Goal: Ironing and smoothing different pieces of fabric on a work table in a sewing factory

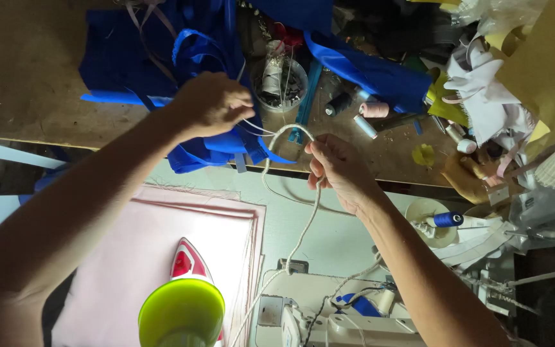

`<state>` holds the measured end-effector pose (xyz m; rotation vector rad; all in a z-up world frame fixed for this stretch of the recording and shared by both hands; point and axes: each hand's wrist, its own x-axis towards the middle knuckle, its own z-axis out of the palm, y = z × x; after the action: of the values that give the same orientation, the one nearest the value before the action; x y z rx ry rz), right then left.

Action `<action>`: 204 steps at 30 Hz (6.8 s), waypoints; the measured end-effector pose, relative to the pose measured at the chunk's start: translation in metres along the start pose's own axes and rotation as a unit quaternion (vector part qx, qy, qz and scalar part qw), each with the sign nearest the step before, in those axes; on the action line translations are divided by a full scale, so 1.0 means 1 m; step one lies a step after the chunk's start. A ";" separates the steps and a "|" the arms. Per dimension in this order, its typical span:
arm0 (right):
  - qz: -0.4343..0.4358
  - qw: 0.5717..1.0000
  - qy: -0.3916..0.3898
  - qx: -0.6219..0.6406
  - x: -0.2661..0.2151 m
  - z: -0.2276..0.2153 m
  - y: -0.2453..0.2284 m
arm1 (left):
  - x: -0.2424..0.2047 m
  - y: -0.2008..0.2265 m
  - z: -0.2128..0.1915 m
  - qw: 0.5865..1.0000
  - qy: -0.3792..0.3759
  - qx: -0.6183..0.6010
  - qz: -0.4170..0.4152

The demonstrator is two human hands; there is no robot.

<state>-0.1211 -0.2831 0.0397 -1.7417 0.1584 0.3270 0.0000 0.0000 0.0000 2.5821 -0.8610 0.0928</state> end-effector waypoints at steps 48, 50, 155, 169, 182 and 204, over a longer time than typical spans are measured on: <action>-0.336 0.879 -0.328 0.085 -0.117 -0.026 -0.172 | -0.035 0.073 0.018 0.981 -0.132 -0.111 -0.090; -0.313 0.847 -0.424 0.078 -0.129 -0.029 -0.168 | -0.027 0.063 0.034 0.982 -0.077 -0.137 -0.109; -0.166 0.722 0.262 -0.619 -0.340 -0.404 0.132 | -0.024 0.280 -0.066 0.921 -0.385 -0.004 -0.059; -0.012 0.836 0.316 -0.449 -0.311 -0.450 0.250 | -0.028 0.312 -0.019 0.877 -0.460 0.047 -0.129; -0.086 0.686 0.322 -0.647 -0.295 -0.462 0.300 | 0.063 0.599 0.203 0.905 -0.300 -0.231 0.195; 0.056 0.740 0.182 -0.645 -0.225 -0.494 0.384 | 0.175 0.595 0.552 0.935 -0.209 -0.068 0.279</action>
<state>-0.3802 -0.8588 -0.1703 -3.2075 0.3754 0.1514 -0.2452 -0.7523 -0.2530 2.1809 -1.6744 -0.3541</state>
